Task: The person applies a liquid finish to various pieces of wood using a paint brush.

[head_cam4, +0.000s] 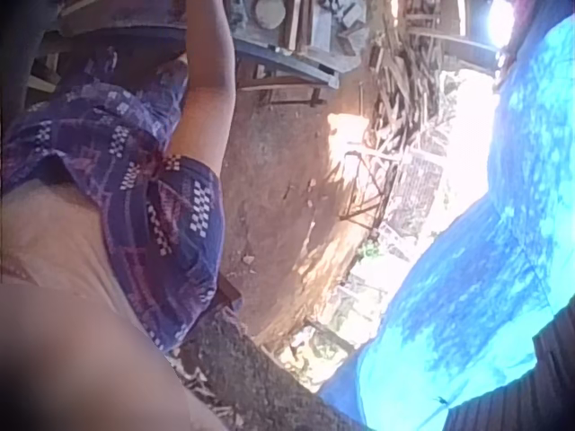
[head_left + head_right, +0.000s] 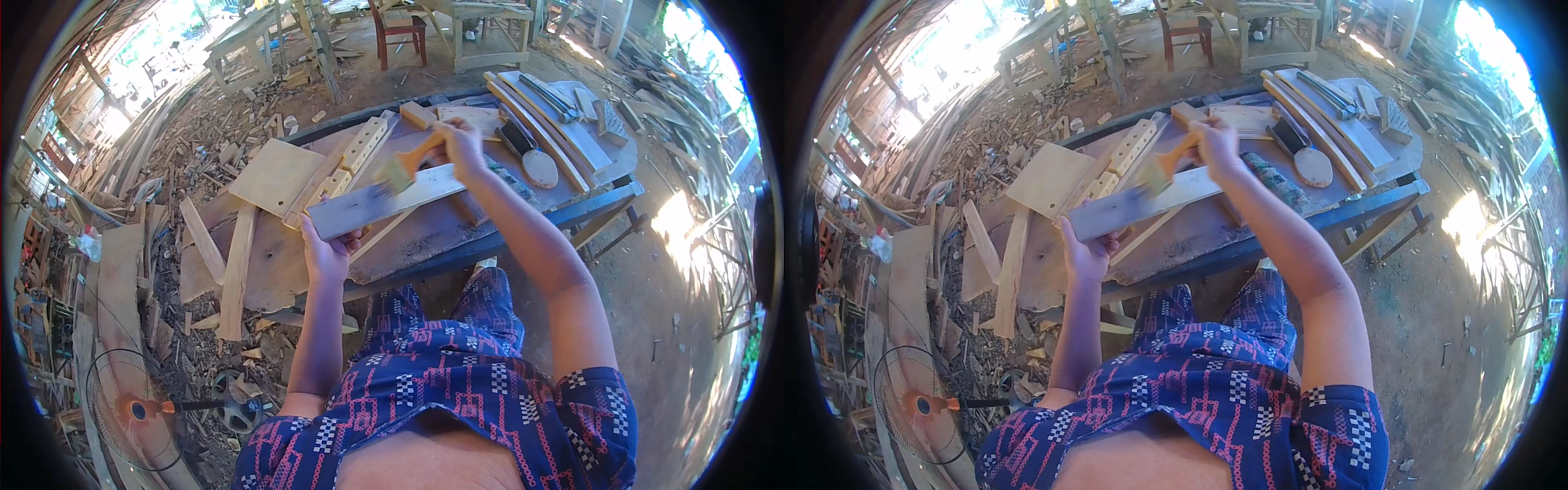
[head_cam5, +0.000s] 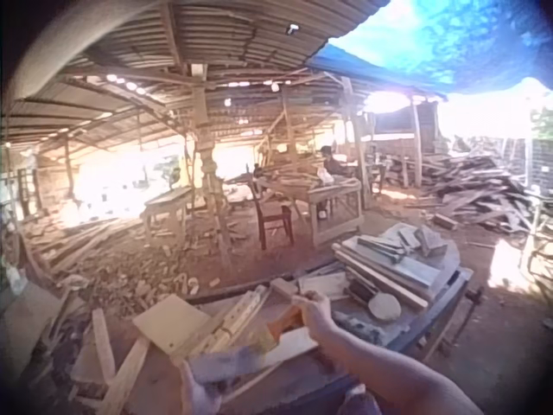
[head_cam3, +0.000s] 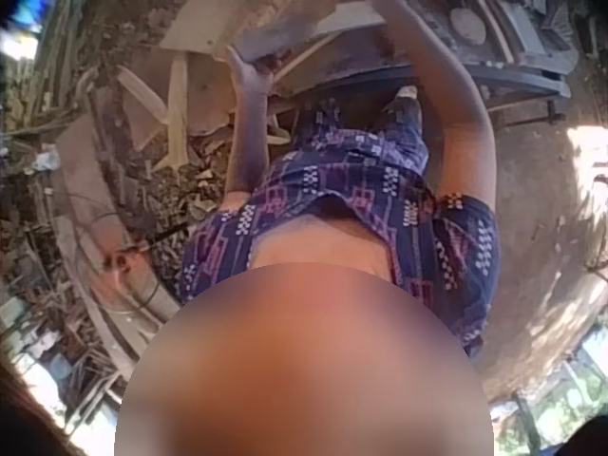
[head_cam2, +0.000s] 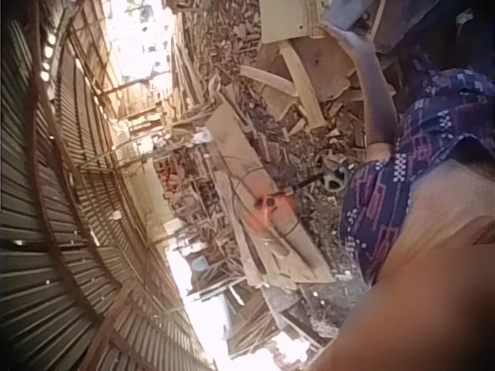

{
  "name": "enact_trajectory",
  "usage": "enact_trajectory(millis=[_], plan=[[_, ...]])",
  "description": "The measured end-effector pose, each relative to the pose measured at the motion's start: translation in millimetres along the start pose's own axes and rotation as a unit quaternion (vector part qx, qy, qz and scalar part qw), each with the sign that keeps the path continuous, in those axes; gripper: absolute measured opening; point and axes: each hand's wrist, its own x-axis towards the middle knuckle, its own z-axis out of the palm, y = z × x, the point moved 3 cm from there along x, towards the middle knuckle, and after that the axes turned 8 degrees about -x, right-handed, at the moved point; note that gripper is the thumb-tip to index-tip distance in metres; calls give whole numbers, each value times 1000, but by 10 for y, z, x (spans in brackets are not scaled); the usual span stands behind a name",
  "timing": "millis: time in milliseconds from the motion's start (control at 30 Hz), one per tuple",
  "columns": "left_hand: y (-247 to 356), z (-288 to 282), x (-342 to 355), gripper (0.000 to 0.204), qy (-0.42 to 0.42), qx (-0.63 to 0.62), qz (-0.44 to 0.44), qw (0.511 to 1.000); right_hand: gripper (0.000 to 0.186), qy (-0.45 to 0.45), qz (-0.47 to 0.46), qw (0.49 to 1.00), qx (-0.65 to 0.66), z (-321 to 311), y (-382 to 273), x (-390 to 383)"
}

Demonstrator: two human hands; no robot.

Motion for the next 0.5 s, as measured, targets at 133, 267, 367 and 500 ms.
enact_trajectory(millis=[133,267,367,500], plan=[[15,-18,-5,59,22,5,-13,1000,12,82,-70,991,-78,-656,43,318],[1,52,15,58,20,6,-19,1000,16,185,-266,874,-363,-1127,-57,511],[40,-1,12,58,17,12,-4,1000,16,155,-319,806,-474,-911,-214,318],[26,54,17,57,6,4,-10,1000,9,85,-386,741,-542,-634,-177,175]])
